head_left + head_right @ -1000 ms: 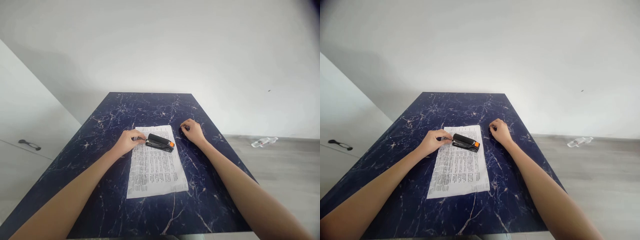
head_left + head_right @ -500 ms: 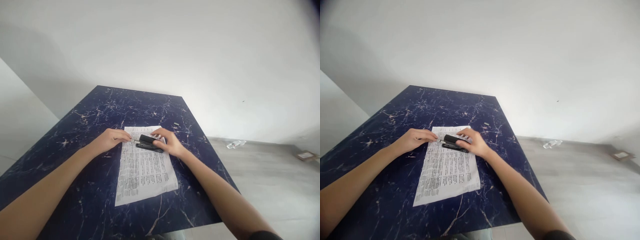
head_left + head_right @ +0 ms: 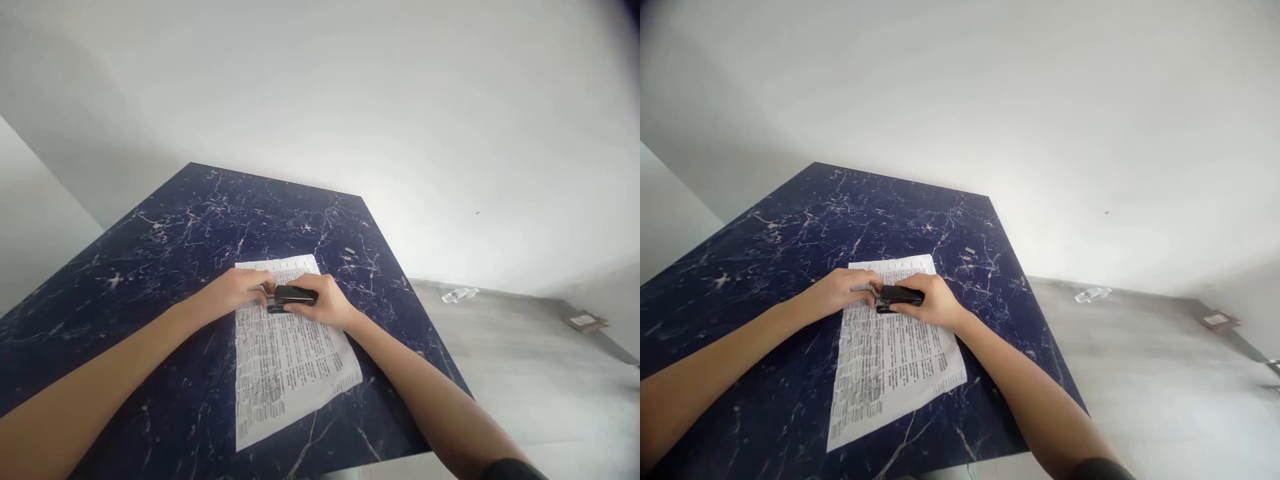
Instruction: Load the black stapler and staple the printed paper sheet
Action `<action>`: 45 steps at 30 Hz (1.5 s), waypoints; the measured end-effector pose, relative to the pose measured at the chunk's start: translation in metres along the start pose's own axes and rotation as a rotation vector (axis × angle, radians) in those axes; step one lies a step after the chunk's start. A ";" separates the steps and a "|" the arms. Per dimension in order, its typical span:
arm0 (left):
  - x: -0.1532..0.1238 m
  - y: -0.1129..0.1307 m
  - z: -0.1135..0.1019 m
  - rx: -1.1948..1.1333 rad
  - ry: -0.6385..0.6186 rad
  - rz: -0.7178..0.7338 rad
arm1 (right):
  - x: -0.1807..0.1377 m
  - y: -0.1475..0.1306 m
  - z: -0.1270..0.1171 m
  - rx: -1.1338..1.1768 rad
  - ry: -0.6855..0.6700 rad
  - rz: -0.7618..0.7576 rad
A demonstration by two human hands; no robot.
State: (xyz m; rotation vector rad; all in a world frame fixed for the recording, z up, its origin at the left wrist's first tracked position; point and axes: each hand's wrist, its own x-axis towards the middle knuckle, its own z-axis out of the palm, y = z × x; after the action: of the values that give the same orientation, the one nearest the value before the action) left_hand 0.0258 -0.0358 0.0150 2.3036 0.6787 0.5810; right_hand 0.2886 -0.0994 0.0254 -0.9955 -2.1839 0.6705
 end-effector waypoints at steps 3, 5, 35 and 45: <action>0.000 0.003 0.006 0.014 -0.002 0.029 | 0.001 -0.002 0.004 0.021 0.019 -0.013; 0.000 0.004 0.010 0.043 0.005 0.048 | 0.001 -0.002 0.006 0.039 0.024 -0.018; -0.005 -0.026 -0.013 0.402 0.085 0.043 | -0.021 0.008 -0.074 -0.059 -0.179 0.236; -0.009 -0.032 -0.019 0.312 0.108 0.072 | -0.023 0.023 -0.068 -0.306 0.082 0.242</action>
State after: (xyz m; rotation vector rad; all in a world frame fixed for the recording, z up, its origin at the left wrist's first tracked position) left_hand -0.0017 -0.0114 0.0038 2.6096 0.7868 0.6776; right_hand 0.3603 -0.0924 0.0478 -1.4361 -2.1540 0.3974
